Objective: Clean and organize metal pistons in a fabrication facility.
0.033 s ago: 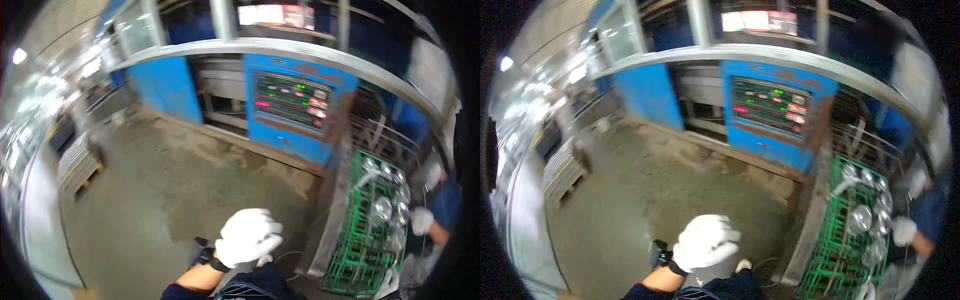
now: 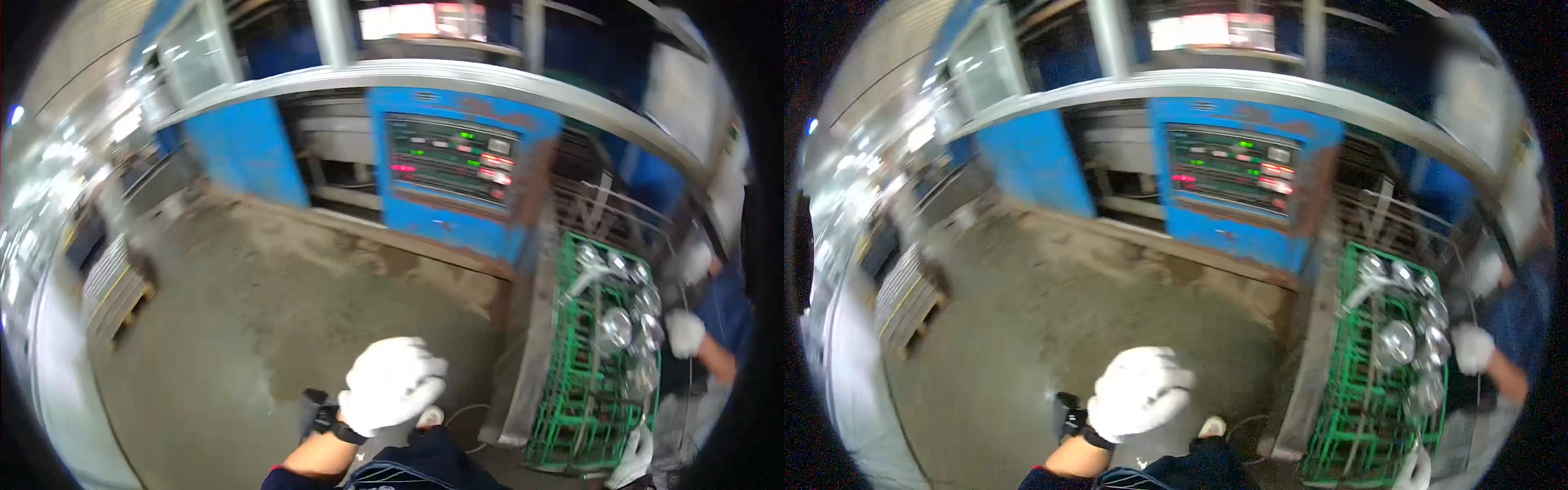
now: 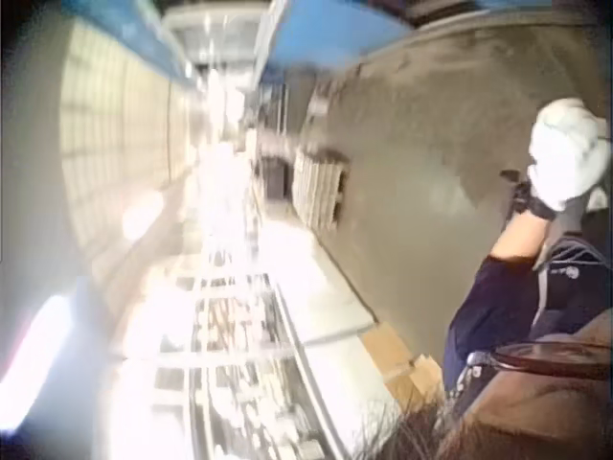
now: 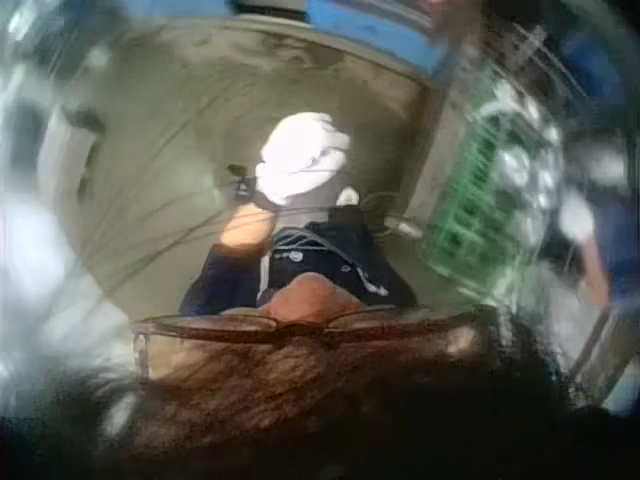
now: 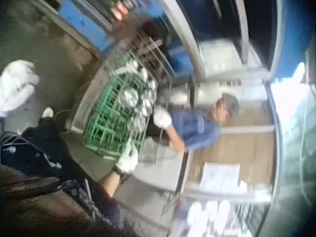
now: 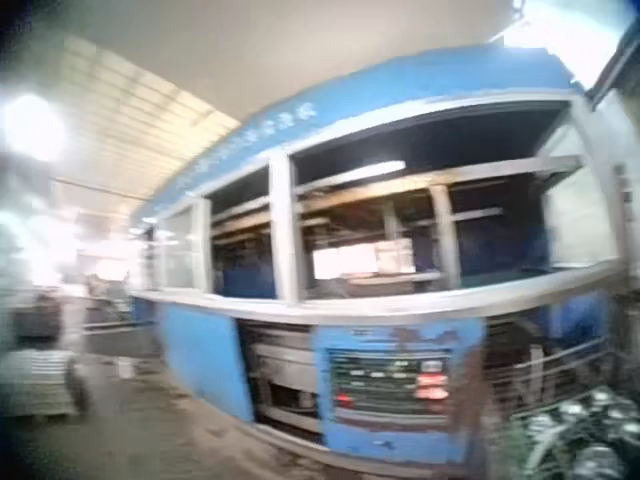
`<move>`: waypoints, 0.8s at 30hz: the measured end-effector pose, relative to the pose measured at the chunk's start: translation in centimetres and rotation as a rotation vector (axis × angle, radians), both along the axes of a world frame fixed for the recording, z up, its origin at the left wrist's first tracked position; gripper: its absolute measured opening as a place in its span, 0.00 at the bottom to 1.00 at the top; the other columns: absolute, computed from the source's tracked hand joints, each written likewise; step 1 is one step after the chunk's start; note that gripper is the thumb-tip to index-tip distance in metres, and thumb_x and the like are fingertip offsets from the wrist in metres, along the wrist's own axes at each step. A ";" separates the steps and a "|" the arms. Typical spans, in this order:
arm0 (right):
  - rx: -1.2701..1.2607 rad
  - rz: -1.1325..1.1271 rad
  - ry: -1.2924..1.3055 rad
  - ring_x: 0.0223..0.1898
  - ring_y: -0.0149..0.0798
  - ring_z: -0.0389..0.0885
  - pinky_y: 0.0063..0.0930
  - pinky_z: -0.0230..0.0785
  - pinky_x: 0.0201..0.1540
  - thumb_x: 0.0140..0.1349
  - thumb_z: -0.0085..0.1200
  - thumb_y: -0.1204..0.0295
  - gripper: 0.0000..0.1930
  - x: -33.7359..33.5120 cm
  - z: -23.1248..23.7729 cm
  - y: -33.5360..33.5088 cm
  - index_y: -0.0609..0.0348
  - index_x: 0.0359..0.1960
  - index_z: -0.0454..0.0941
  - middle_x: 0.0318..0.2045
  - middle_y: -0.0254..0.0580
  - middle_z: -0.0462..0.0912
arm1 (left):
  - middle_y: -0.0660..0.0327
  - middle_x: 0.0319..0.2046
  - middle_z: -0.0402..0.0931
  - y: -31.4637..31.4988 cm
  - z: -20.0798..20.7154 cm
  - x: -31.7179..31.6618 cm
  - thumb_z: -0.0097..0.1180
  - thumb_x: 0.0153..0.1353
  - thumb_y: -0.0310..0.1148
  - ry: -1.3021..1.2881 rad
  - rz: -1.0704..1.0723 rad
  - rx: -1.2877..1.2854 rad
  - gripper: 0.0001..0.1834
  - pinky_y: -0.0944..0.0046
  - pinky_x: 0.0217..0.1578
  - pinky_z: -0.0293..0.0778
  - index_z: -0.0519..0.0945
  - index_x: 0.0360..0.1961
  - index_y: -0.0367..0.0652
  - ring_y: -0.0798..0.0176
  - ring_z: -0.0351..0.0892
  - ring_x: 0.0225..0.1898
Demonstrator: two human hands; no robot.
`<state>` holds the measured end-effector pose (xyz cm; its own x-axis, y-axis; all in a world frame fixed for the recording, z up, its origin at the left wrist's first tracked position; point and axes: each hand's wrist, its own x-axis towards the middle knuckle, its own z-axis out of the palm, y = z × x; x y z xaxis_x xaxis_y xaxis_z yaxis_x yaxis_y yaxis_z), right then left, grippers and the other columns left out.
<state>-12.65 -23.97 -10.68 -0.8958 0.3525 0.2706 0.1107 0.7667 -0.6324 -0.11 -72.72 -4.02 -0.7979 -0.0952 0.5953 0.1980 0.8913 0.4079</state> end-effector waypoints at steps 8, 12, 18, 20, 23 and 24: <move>-0.124 -0.062 0.231 0.37 0.35 0.82 0.30 0.73 0.44 0.59 0.60 0.73 0.08 -0.3 -2.7 -1.2 0.63 0.38 0.83 0.35 0.44 0.85 | 0.56 0.34 0.83 -2.3 -1.2 -16.3 0.63 0.46 0.28 -0.084 -0.147 0.104 0.17 0.61 0.35 0.78 0.83 0.41 0.46 0.55 0.82 0.32; -0.052 -0.149 0.232 0.37 0.31 0.81 0.27 0.72 0.45 0.59 0.60 0.76 0.07 0.9 -1.8 -2.1 0.64 0.37 0.83 0.33 0.40 0.85 | 0.58 0.33 0.82 -0.9 0.3 -25.3 0.63 0.48 0.27 -0.073 -0.342 0.048 0.17 0.61 0.36 0.76 0.83 0.43 0.43 0.57 0.81 0.33; -0.538 -0.371 0.290 0.48 0.34 0.79 0.32 0.67 0.57 0.55 0.63 0.77 0.12 3.4 -2.6 -7.4 0.65 0.42 0.82 0.40 0.40 0.84 | 0.55 0.30 0.81 1.4 -0.3 -37.2 0.60 0.46 0.24 0.127 -0.623 -0.228 0.15 0.57 0.36 0.78 0.83 0.38 0.44 0.50 0.81 0.34; -0.584 -0.297 0.363 0.47 0.36 0.79 0.32 0.68 0.55 0.59 0.58 0.73 0.13 3.9 -1.5 -9.4 0.66 0.44 0.81 0.43 0.44 0.82 | 0.58 0.30 0.82 2.4 -0.3 -40.6 0.59 0.47 0.27 0.032 -0.679 -0.310 0.12 0.56 0.34 0.78 0.83 0.35 0.47 0.52 0.82 0.33; -0.632 -0.322 0.567 0.45 0.43 0.80 0.37 0.70 0.54 0.64 0.50 0.64 0.19 4.4 0.4 -13.1 0.70 0.47 0.77 0.44 0.47 0.81 | 0.59 0.30 0.82 3.7 -0.3 -45.1 0.57 0.49 0.32 -0.051 -0.787 -0.436 0.10 0.56 0.35 0.79 0.83 0.35 0.51 0.53 0.82 0.34; -0.642 -0.376 0.602 0.45 0.44 0.80 0.38 0.70 0.54 0.64 0.50 0.64 0.20 4.4 0.8 -14.0 0.71 0.49 0.75 0.44 0.48 0.80 | 0.60 0.29 0.81 3.8 0.0 -46.5 0.55 0.52 0.36 -0.111 -0.865 -0.480 0.09 0.55 0.34 0.79 0.82 0.34 0.53 0.53 0.82 0.34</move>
